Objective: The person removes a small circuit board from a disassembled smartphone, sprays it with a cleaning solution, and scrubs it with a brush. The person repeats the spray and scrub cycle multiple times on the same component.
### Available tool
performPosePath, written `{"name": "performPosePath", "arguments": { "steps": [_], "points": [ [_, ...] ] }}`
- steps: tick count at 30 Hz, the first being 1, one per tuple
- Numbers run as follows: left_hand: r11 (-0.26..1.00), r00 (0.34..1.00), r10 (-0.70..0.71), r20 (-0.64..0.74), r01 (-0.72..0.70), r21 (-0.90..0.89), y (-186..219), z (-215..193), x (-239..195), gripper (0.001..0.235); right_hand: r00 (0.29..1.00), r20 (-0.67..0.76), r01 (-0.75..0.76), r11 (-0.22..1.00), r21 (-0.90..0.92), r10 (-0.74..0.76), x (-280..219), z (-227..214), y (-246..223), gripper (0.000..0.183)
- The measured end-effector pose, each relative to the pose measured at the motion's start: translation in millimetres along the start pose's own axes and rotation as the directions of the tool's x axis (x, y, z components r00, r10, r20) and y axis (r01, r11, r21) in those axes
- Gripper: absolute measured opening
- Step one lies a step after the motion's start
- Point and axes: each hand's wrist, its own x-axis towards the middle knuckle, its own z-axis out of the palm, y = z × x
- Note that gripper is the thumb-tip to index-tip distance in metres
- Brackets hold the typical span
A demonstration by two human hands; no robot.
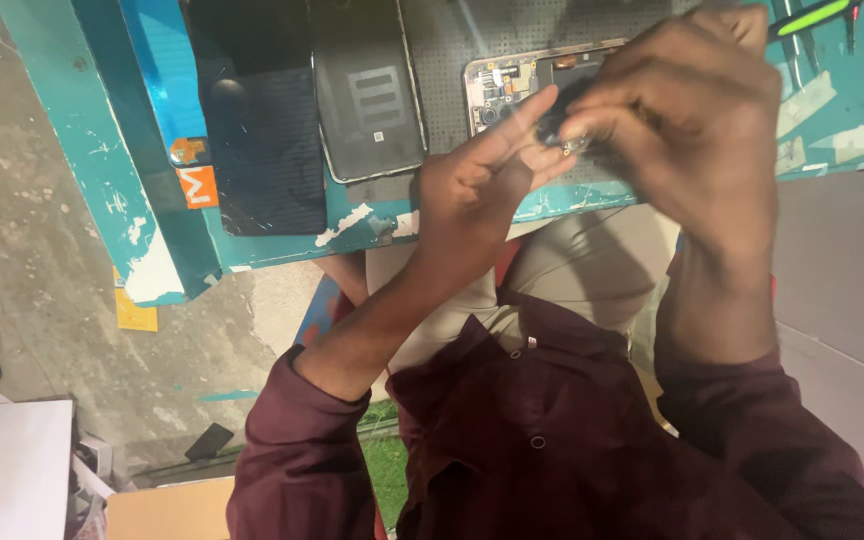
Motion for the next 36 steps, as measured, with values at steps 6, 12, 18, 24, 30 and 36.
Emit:
{"name": "performPosePath", "arguments": {
  "steps": [6,12,18,24,30,36],
  "points": [
    [0.993,0.997,-0.040,-0.071,0.032,-0.113,6.6,-1.6,-0.4,0.051,0.997,0.020,0.078,0.995,-0.063,-0.077,3.5,-0.8,-2.4,0.013],
    [0.997,0.995,-0.059,-0.080,0.054,-0.063,15.7,2.5,1.4,0.058,1.000,0.010,0.007,1.000,-0.003,-0.007,20.3,-2.1,-18.7,0.016],
    [0.987,0.985,-0.118,-0.129,0.102,-0.126,15.1,5.2,0.0,0.061,0.994,0.017,-0.112,0.991,0.072,0.111,12.9,-2.1,-12.3,0.012],
    [0.996,0.993,-0.068,-0.098,0.062,-0.070,12.2,2.0,-3.2,0.057,0.968,0.047,-0.251,0.950,0.186,0.246,24.6,-9.0,-15.7,0.016],
    [0.998,0.984,-0.037,-0.175,0.046,0.049,9.5,7.2,0.8,0.045,0.989,0.050,0.145,0.989,-0.042,-0.143,16.8,-6.6,-10.4,0.013],
    [0.967,0.957,-0.056,-0.283,0.123,0.225,15.1,12.0,1.5,0.040,0.978,0.052,0.207,0.977,-0.060,-0.204,10.8,-6.4,-3.2,0.015]
  ]
}}
